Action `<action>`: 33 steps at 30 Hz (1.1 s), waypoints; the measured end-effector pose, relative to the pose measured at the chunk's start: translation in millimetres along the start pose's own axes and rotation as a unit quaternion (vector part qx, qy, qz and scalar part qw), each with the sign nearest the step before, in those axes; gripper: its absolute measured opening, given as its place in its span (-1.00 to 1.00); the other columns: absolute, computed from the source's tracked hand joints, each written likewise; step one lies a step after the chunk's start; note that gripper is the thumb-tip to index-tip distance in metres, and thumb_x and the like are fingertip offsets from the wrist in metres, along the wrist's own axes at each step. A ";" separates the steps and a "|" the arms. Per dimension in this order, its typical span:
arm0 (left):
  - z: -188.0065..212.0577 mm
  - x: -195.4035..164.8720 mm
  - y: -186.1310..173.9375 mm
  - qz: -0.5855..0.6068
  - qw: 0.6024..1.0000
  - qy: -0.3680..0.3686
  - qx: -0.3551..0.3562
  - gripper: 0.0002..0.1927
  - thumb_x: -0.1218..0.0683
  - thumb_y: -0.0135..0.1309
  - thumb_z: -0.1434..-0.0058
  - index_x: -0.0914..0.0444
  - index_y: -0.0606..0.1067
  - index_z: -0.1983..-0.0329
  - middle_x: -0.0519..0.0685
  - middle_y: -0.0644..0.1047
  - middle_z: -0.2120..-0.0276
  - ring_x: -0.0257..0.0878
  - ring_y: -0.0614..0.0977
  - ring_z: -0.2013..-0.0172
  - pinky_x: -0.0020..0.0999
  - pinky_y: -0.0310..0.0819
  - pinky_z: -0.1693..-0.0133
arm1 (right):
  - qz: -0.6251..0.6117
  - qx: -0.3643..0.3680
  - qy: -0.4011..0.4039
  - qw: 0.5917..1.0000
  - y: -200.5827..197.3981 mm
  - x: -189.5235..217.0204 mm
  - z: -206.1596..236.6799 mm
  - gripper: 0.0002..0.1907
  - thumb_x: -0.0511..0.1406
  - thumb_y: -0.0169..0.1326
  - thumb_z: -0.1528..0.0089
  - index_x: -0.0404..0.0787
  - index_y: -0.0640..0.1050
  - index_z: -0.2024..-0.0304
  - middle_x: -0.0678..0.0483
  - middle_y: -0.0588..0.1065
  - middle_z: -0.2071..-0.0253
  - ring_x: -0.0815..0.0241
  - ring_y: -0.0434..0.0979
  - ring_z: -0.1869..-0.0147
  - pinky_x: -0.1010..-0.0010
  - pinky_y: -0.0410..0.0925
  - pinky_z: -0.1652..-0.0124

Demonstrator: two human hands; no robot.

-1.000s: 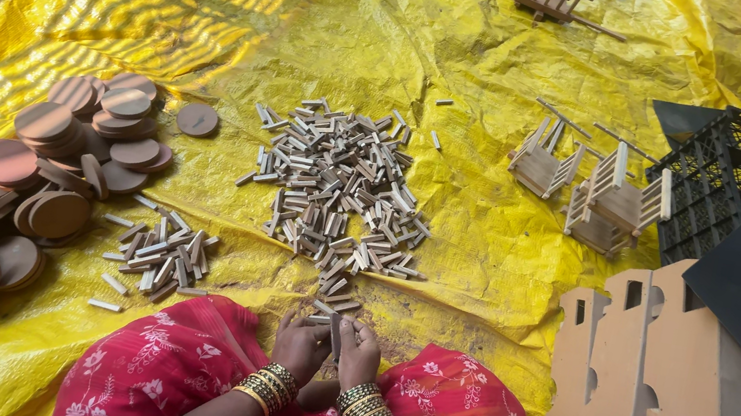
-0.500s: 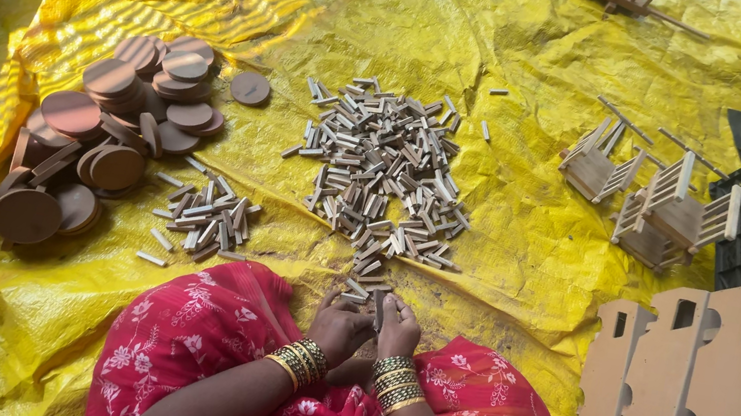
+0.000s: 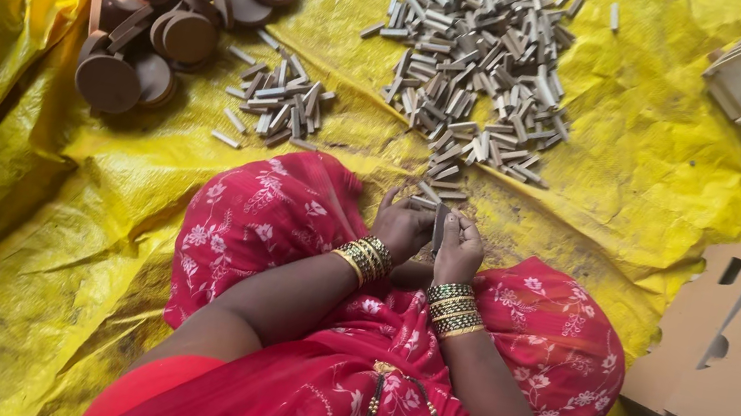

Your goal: The person sits on a yellow tarp on the floor and sands small wooden pieces one at a time using a sanding block, rubbing each piece and placing it back on the tarp among piles of wooden dowel pieces and round wooden discs. Cut wooden toy parts and small assembled wooden chairs are visible around the work area.

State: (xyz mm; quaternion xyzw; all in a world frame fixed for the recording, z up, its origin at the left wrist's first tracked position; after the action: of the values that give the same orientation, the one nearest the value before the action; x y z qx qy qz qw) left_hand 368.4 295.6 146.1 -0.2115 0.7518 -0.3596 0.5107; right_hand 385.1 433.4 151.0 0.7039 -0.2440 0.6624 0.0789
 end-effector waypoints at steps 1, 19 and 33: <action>-2.4 2.2 0.8 -0.004 1.000 -0.024 0.003 -0.81 -0.03 0.20 -0.17 -0.08 0.70 0.16 -0.18 0.69 0.22 -0.13 0.60 0.02 0.15 -0.04 -0.37 | -0.003 0.005 -0.001 1.000 0.1 -1.4 -2.4 -0.66 -0.20 0.12 -0.36 -0.41 0.63 0.07 0.05 0.62 0.20 0.36 0.56 0.17 0.50 0.44 0.12; -10.8 -1.5 -2.1 0.086 0.996 0.023 0.005 -0.79 -0.08 0.28 -0.16 -0.03 0.67 0.14 -0.17 0.68 0.28 -0.20 0.63 -0.01 0.09 0.01 -0.39 | -0.046 -0.066 0.156 0.984 -3.5 -4.8 -19.1 -0.70 -0.25 0.11 -0.35 -0.35 0.62 -0.01 0.06 0.61 0.14 0.36 0.55 0.21 0.49 0.44 0.23; -25.2 19.6 13.2 0.585 0.758 -0.178 0.228 -0.70 0.19 0.18 -0.25 0.32 0.57 -0.06 -0.14 0.65 0.28 -0.44 0.63 0.33 -0.46 0.59 0.24 | 0.030 0.034 -0.084 0.995 -2.0 23.7 -24.4 -0.68 -0.23 0.27 -0.33 -0.26 0.59 -0.06 -0.01 0.64 0.13 0.22 0.64 0.11 0.42 0.50 0.12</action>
State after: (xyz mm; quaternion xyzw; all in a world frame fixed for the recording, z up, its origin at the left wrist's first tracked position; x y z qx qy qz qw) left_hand 338.2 298.9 129.6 0.3320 0.5205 -0.1082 0.7792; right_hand 364.2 440.0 177.2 0.7518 -0.2479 0.6109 0.0142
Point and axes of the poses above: each hand's wrist, its own z-axis away from the middle knuckle, its own y-axis out of the palm, x = y × z, the point moved 2 cm from there along -z, towards the middle knuckle
